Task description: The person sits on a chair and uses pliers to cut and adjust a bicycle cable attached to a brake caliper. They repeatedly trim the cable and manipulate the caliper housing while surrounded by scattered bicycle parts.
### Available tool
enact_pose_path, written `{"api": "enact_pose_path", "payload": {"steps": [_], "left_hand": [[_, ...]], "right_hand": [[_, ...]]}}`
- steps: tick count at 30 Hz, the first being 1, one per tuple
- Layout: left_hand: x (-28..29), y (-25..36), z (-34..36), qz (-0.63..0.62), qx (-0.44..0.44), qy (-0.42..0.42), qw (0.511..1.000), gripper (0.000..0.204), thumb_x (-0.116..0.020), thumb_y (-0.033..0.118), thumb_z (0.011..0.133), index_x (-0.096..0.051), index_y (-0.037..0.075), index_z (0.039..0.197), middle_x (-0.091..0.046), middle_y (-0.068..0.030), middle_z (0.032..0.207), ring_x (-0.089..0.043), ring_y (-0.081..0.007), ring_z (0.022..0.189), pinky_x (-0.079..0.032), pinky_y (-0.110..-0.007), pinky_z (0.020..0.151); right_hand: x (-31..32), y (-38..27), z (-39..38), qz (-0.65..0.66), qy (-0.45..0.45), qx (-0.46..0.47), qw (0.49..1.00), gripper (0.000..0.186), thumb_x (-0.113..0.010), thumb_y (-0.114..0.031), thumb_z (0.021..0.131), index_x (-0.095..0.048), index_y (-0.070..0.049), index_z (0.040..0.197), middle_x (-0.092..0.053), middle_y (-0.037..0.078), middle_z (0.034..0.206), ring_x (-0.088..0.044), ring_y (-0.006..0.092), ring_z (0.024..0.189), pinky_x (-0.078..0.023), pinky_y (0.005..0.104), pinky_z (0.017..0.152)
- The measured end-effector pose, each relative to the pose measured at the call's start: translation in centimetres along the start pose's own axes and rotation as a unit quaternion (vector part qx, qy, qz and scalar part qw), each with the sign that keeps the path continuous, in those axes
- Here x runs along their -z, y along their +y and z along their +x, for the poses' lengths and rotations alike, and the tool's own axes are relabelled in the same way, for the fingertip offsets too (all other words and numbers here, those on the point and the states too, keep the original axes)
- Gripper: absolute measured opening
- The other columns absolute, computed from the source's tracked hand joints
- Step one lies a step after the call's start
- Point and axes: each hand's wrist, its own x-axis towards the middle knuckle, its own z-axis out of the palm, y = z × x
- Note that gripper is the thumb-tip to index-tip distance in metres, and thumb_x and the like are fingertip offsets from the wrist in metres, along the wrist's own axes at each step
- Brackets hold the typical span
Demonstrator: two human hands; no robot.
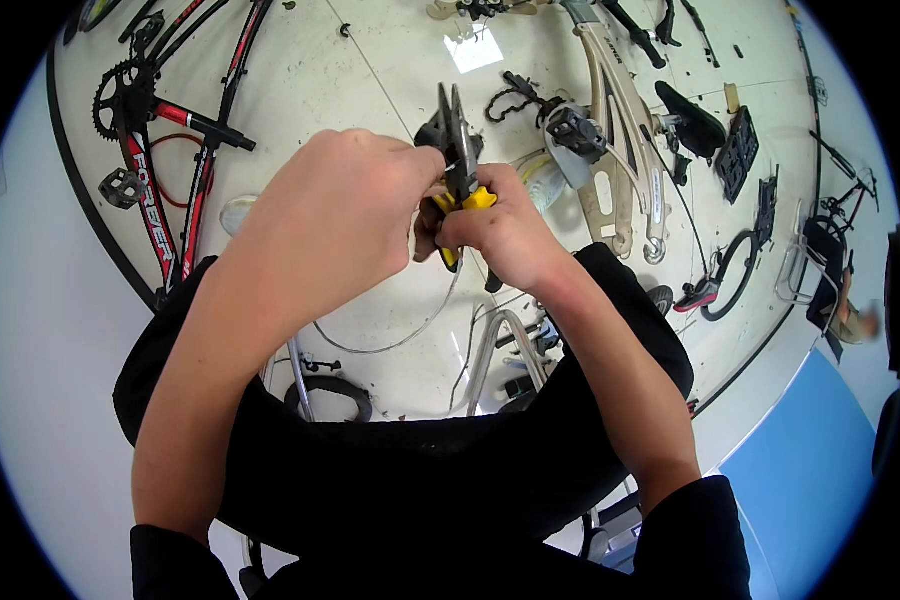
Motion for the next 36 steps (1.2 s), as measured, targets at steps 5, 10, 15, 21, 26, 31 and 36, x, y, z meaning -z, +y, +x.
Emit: {"api": "enact_pose_path", "payload": {"steps": [5, 10, 15, 21, 26, 31, 36], "left_hand": [[0.8, 0.6, 0.3, -0.089, 0.022, -0.004, 0.996, 0.009, -0.060, -0.002, 0.077, -0.063, -0.005, 0.085, -0.054, -0.0172, 0.062, -0.048, -0.0293, 0.051, -0.037, -0.034, 0.050], [0.2, -0.1, 0.1, -0.101, 0.007, -0.006, 0.995, 0.010, -0.059, -0.004, 0.075, -0.062, -0.006, 0.085, -0.053, -0.0168, 0.060, -0.047, -0.0283, 0.049, -0.037, -0.035, 0.049], [0.1, 0.0, 0.1, -0.115, -0.003, -0.020, 0.993, 0.011, -0.058, -0.005, 0.074, -0.063, -0.006, 0.084, -0.055, -0.0175, 0.062, -0.051, -0.0308, 0.052, -0.041, -0.035, 0.051], [0.0, -0.3, -0.3, -0.078, -0.026, -0.006, 0.997, 0.013, -0.057, -0.006, 0.070, -0.063, -0.005, 0.082, -0.058, -0.0178, 0.066, -0.056, -0.0326, 0.058, -0.043, -0.036, 0.053], [0.0, -0.2, -0.4, -0.023, 0.029, -0.073, 0.997, 0.010, -0.057, -0.006, 0.066, -0.060, -0.005, 0.075, -0.059, -0.0169, 0.066, -0.058, -0.0325, 0.062, -0.045, -0.038, 0.056], [-0.2, -0.4, -0.6, -0.007, 0.008, -0.054, 0.998, 0.011, -0.056, -0.006, 0.065, -0.062, -0.003, 0.074, -0.060, -0.0162, 0.066, -0.059, -0.0322, 0.063, -0.046, -0.038, 0.057], [0.2, -0.8, -0.4, 0.009, 0.009, -0.053, 0.999, 0.011, -0.056, -0.005, 0.066, -0.062, -0.004, 0.075, -0.061, -0.0166, 0.067, -0.059, -0.0325, 0.064, -0.047, -0.038, 0.058]], "right_hand": [[0.0, 0.3, -0.4, 0.034, -0.028, 0.027, 0.999, 0.009, -0.053, 0.001, 0.068, -0.057, 0.003, 0.075, -0.056, 0.006, 0.064, -0.059, 0.0136, 0.060, -0.043, 0.0268, 0.054], [-0.2, -0.8, -1.2, -0.063, 0.050, 0.009, 0.997, 0.013, -0.054, 0.000, 0.067, -0.058, 0.002, 0.080, -0.059, 0.005, 0.068, -0.057, 0.0126, 0.064, -0.041, 0.0263, 0.055], [-0.3, -0.4, -1.2, 0.051, -0.022, 0.037, 0.998, 0.016, -0.051, 0.002, 0.068, -0.058, 0.003, 0.083, -0.056, 0.006, 0.064, -0.056, 0.0143, 0.062, -0.041, 0.0271, 0.056], [-0.8, -0.2, -1.4, 0.071, 0.001, 0.009, 0.997, 0.014, -0.049, 0.005, 0.067, -0.055, 0.003, 0.080, -0.054, 0.007, 0.063, -0.055, 0.0162, 0.060, -0.042, 0.0286, 0.057], [-1.4, 0.5, -1.1, 0.013, 0.143, -0.026, 0.989, 0.014, -0.051, 0.004, 0.067, -0.057, 0.003, 0.079, -0.057, 0.007, 0.065, -0.055, 0.0155, 0.065, -0.042, 0.0275, 0.060], [-0.7, -0.7, -1.2, -0.013, -0.026, 0.006, 1.000, 0.012, -0.050, 0.002, 0.065, -0.057, 0.003, 0.075, -0.058, 0.008, 0.064, -0.054, 0.0155, 0.060, -0.041, 0.0277, 0.058], [-1.1, -0.9, -0.9, -0.041, 0.003, 0.008, 0.999, 0.012, -0.050, 0.000, 0.066, -0.057, 0.003, 0.075, -0.058, 0.008, 0.065, -0.054, 0.0154, 0.059, -0.041, 0.0285, 0.057]]}}
